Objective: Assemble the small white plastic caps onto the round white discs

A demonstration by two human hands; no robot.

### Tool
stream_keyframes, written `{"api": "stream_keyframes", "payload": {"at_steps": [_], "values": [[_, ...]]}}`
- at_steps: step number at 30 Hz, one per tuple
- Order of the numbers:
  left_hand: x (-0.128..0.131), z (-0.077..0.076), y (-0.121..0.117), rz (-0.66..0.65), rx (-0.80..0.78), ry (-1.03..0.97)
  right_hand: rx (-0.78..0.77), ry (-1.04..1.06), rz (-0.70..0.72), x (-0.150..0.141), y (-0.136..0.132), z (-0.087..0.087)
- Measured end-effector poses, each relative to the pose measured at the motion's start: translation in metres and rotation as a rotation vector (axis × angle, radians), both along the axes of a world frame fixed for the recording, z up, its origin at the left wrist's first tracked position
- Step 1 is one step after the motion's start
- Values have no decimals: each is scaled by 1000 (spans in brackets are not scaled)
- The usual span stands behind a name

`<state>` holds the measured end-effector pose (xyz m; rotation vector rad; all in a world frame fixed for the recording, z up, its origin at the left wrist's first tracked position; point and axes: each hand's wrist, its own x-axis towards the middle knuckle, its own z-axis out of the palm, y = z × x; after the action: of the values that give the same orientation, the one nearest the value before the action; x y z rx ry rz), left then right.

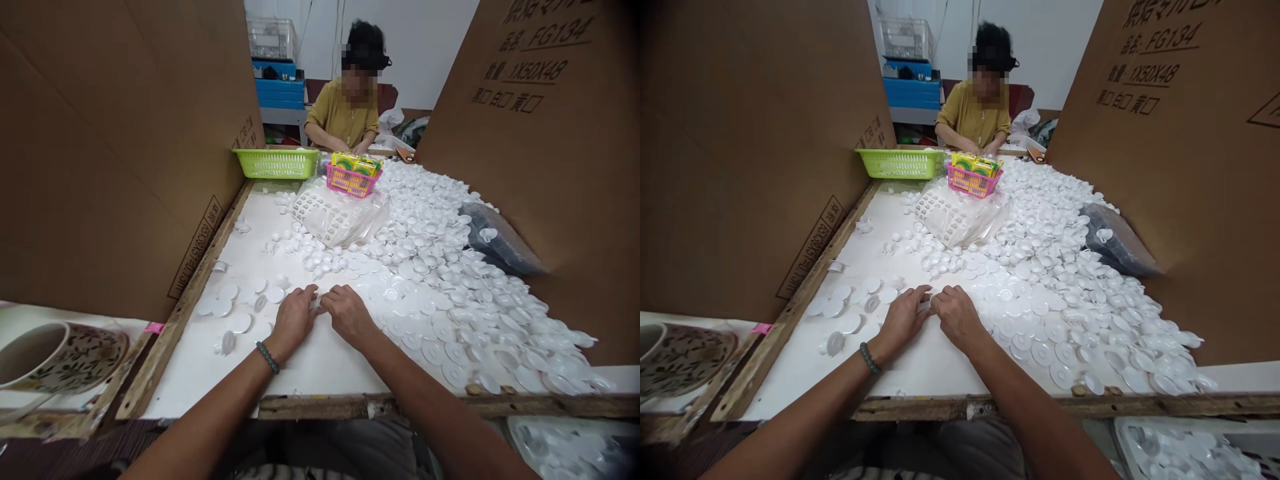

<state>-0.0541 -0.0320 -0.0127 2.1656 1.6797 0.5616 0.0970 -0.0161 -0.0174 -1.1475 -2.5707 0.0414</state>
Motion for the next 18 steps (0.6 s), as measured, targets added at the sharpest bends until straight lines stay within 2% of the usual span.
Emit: {"api": "stream_keyframes", "payload": {"at_steps": [2,5,9,12,15,18], "values": [[-4,1,-1,-14,3,-21,-34,81,-38,2,2,-3],[-10,3,-3,-9,24,-67,-188,353,-139,4,4,-1],[-14,13,-1,-35,15,-187,-612,712,-263,1,5,8],[-12,21,6,-21,-122,-265,-836,824,-274,0,7,12],[-9,25,16,59,-276,-317,-773,805,-246,3,9,12],[-7,23,28,99,-427,-382,-620,640,-129,10,9,14]]}}
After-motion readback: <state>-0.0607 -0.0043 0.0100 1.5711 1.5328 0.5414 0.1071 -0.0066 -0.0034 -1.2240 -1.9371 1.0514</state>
